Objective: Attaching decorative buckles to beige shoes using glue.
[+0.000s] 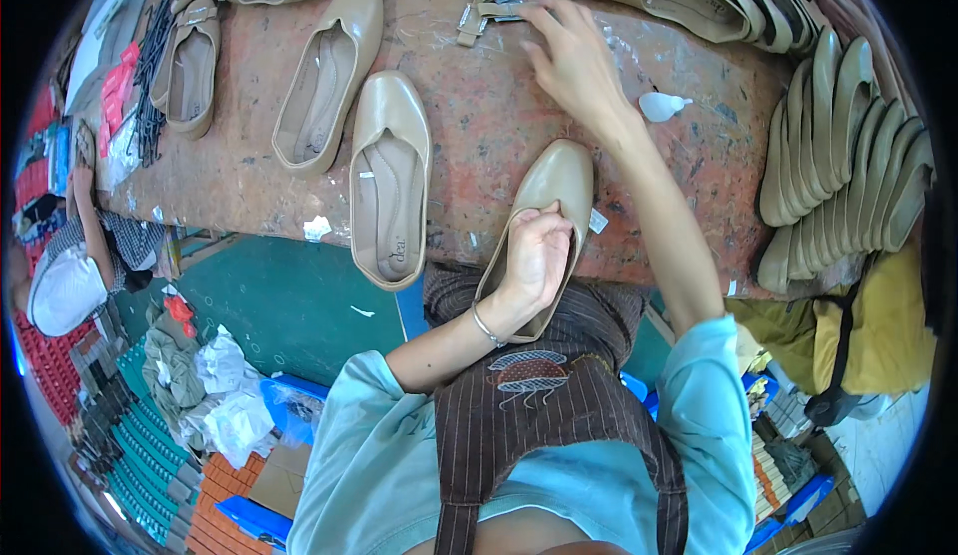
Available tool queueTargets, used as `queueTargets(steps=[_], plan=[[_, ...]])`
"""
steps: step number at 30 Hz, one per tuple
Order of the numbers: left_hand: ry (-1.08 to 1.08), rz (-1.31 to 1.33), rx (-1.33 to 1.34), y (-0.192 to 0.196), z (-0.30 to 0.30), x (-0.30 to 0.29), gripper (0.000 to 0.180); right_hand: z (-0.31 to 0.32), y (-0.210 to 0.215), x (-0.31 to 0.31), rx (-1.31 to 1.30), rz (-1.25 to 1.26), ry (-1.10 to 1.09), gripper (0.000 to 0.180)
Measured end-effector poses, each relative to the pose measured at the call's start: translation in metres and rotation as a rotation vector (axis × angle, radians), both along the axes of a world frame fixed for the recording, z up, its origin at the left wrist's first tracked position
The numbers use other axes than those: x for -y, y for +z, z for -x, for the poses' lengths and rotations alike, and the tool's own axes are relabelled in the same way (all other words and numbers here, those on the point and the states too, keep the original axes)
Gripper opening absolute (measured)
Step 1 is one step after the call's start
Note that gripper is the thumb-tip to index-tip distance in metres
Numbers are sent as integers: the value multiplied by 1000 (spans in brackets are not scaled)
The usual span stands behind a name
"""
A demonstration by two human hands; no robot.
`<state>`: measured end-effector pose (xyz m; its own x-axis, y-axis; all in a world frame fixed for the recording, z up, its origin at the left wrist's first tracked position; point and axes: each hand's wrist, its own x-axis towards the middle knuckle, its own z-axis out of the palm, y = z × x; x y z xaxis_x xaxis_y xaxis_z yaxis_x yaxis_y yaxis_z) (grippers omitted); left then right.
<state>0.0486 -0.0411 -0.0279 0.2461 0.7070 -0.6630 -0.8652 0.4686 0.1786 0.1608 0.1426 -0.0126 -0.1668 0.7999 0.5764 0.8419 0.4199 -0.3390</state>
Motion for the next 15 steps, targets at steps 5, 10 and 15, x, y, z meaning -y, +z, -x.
queueTargets(steps=[5, 10, 15], plan=[[-14, -46, 48, 1, 3, -4, 18, -5, -25, -19, 7, 184, -57, 18], [-17, -19, 101, 4, 5, -6, 15, -24, 15, 54, -610, 562, -170, 20], [-43, -18, 35, 14, 2, -9, 12, -37, 47, 143, -1187, 802, -125, 14]])
